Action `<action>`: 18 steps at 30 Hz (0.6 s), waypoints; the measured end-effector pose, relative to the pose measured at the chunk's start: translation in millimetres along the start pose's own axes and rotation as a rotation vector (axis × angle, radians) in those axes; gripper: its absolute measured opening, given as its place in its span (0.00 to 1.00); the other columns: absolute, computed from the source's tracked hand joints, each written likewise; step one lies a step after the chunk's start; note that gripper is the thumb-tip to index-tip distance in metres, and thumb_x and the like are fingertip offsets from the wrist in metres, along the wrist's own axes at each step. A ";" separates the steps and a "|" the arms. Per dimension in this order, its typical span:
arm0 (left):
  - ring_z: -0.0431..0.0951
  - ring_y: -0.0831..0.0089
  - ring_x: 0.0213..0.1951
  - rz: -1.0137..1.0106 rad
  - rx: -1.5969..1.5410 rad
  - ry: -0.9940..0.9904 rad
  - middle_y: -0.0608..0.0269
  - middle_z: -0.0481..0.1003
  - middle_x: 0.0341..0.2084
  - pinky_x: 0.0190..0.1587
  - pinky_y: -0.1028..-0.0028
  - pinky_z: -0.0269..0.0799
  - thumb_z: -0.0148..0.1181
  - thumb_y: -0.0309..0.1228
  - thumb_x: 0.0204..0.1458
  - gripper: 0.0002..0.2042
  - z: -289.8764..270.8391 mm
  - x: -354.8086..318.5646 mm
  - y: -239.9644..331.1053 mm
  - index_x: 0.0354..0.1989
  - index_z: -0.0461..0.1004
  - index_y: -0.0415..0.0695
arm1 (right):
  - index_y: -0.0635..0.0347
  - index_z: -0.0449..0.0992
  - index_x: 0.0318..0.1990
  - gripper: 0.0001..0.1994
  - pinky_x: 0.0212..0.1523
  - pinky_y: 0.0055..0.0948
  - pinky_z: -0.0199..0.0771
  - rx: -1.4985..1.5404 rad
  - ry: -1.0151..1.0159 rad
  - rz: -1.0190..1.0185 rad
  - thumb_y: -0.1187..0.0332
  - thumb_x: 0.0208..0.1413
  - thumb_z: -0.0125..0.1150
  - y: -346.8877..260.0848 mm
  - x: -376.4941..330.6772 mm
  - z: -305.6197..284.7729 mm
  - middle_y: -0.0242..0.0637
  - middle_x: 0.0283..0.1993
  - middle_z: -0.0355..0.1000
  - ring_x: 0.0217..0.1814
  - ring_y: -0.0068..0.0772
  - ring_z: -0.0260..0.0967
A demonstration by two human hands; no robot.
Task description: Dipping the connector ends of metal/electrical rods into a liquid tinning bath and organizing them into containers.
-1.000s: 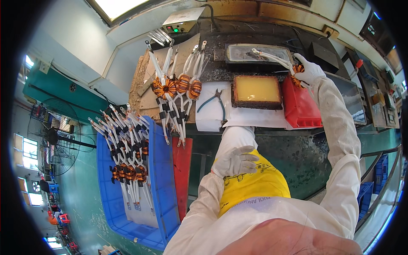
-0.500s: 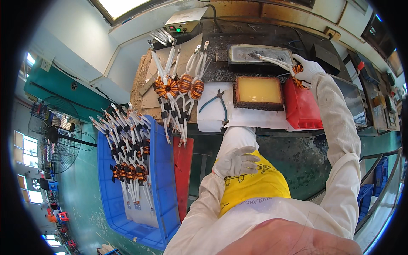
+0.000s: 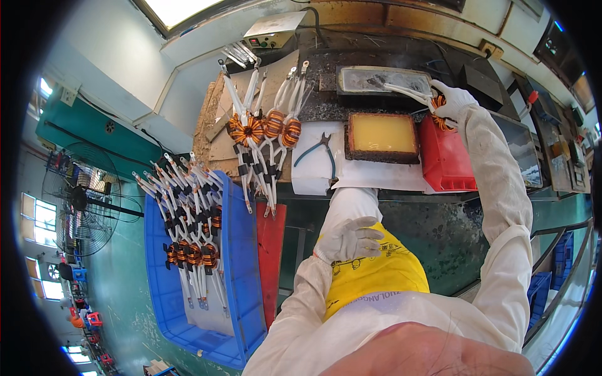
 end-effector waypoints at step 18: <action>0.74 0.41 0.55 -0.030 -0.016 -0.035 0.31 0.67 0.59 0.64 0.42 0.63 0.45 0.48 0.66 0.30 -14.6 0.2 -0.4 0.67 0.59 0.37 | 0.35 0.59 0.69 0.39 0.47 0.46 0.76 0.008 0.010 -0.003 0.48 0.48 0.65 -3.4 -3.0 -1.9 0.55 0.44 0.78 0.45 0.59 0.77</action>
Point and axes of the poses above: each hand's wrist, its own x-axis towards the middle knuckle, its own z-axis out of the palm, y = z × x, the point moved 6 cm from there along x, towards the middle knuckle
